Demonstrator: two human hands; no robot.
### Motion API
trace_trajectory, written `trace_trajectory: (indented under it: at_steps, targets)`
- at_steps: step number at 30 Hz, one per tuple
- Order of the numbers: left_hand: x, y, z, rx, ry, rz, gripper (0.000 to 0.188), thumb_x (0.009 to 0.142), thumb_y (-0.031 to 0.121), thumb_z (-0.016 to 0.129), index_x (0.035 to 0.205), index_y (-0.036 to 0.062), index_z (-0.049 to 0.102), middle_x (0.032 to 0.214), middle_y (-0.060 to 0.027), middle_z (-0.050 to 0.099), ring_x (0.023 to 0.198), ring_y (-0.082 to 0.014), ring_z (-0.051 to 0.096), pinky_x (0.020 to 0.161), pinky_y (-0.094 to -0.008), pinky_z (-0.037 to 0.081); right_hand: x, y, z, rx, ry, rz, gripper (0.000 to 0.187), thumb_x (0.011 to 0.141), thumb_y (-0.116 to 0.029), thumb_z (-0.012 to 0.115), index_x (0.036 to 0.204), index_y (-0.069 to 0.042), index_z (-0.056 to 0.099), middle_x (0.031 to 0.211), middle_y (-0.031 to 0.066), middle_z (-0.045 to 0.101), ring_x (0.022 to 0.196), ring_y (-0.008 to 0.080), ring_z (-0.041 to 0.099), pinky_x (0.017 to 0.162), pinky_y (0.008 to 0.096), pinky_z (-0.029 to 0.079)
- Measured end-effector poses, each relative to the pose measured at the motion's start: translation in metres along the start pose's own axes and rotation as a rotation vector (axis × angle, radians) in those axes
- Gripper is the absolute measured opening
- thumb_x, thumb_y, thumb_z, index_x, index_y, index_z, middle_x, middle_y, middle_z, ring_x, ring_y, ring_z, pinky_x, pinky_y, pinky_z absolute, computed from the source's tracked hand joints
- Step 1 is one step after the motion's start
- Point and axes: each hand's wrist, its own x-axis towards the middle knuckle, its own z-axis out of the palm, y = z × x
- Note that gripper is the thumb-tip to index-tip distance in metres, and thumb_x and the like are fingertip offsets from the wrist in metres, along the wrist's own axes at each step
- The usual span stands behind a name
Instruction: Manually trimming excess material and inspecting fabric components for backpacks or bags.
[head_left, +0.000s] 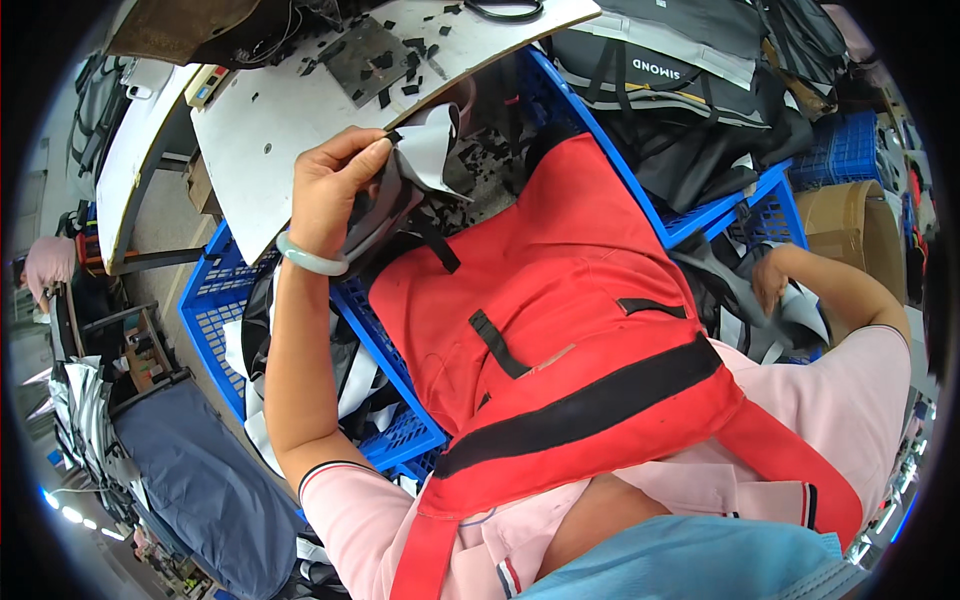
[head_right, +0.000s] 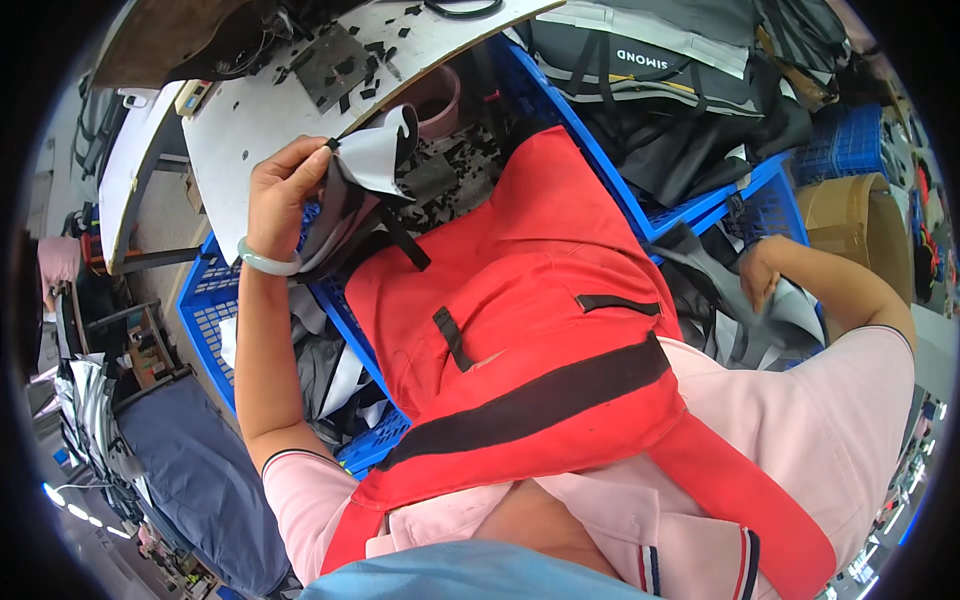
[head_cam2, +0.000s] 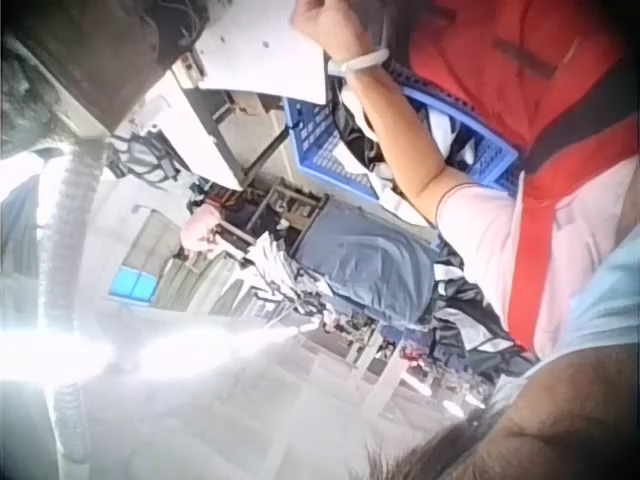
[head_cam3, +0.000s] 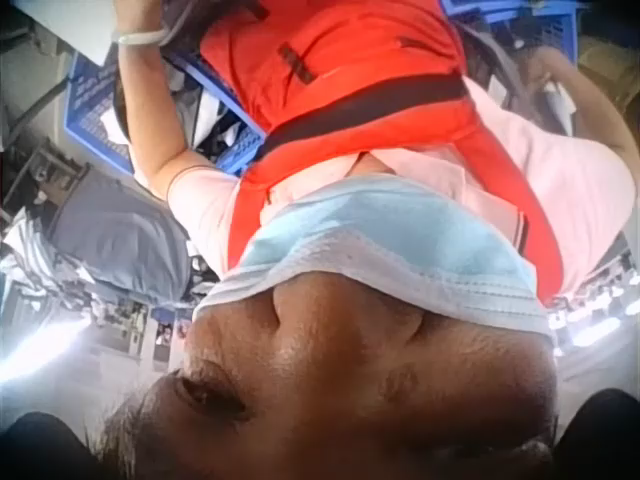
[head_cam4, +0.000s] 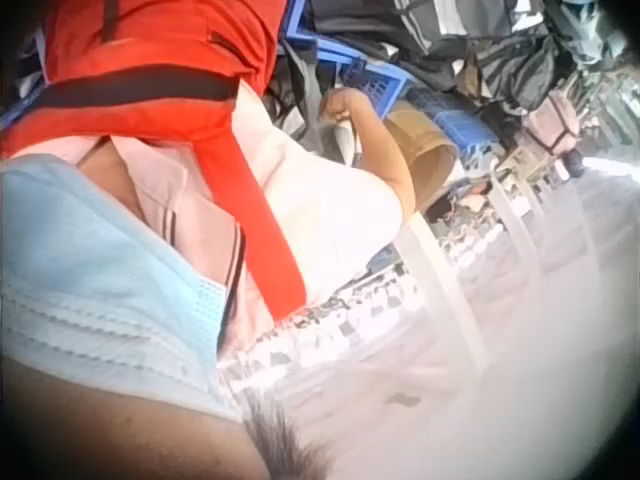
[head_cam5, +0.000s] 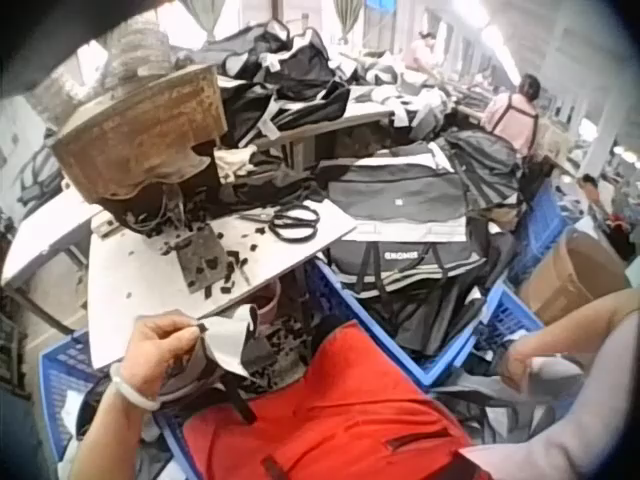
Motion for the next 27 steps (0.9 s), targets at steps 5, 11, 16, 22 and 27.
trace_trajectory:
  at_steps: [5, 11, 16, 22, 27]
  targets:
    - [0.001, -0.024, 0.011, 0.096, 0.105, 0.018, 0.018, 0.086, 0.011, 0.069, 0.099, -0.0021, 0.069, 0.078, -0.0005, 0.062, 0.066, -0.0082, 0.054, 0.059, -0.0222, 0.045, -0.178, -0.144, -0.107, 0.218, 1.502, -0.867, 0.019, 0.093, -0.019, 0.052, 0.089, -0.002, 0.059, 0.071, 0.0099, 0.054, 0.060, 0.0203, 0.054, 0.056, 0.0322, 0.046]
    - [0.005, -0.018, 0.027, 0.099, 0.157, 0.004, 0.019, 0.087, 0.010, 0.067, 0.102, -0.0015, 0.069, 0.080, -0.0008, 0.064, 0.065, -0.0078, 0.055, 0.060, -0.0211, 0.045, -0.277, -0.185, -0.296, -0.272, 2.839, -0.653, 0.029, 0.081, -0.019, 0.063, 0.105, -0.003, 0.065, 0.078, 0.0146, 0.067, 0.074, 0.0332, 0.064, 0.072, 0.0391, 0.051]
    - [-0.007, -0.023, 0.012, 0.025, 0.249, 0.004, 0.019, 0.088, 0.009, 0.066, 0.103, -0.0023, 0.068, 0.079, 0.0001, 0.063, 0.064, -0.0067, 0.052, 0.058, -0.0203, 0.042, -0.323, -0.234, -0.314, -0.116, 2.333, -0.323, 0.035, 0.067, -0.016, 0.062, 0.099, -0.001, 0.064, 0.085, 0.0243, 0.066, 0.082, 0.0392, 0.064, 0.072, 0.0458, 0.052]
    - [-0.006, -0.026, 0.000, -0.116, 0.374, 0.031, 0.020, 0.089, 0.008, 0.065, 0.105, -0.0042, 0.067, 0.081, -0.0006, 0.064, 0.066, -0.0061, 0.052, 0.059, -0.0198, 0.041, -0.282, -0.317, -0.198, 0.245, 1.697, -1.087, 0.034, 0.085, -0.023, 0.067, 0.105, 0.002, 0.056, 0.086, 0.0073, 0.059, 0.083, 0.0126, 0.053, 0.075, 0.0302, 0.045]
    - [0.009, -0.026, 0.010, -0.180, 0.372, 0.050, 0.019, 0.089, 0.007, 0.064, 0.104, -0.0048, 0.067, 0.083, -0.0016, 0.065, 0.068, -0.0063, 0.054, 0.060, -0.0194, 0.042, -0.217, -0.332, -0.143, 0.267, 1.680, -1.283, 0.081, 0.072, -0.052, 0.076, 0.126, -0.001, 0.045, 0.103, 0.0182, 0.060, 0.098, 0.0279, 0.059, 0.087, 0.0352, 0.046]
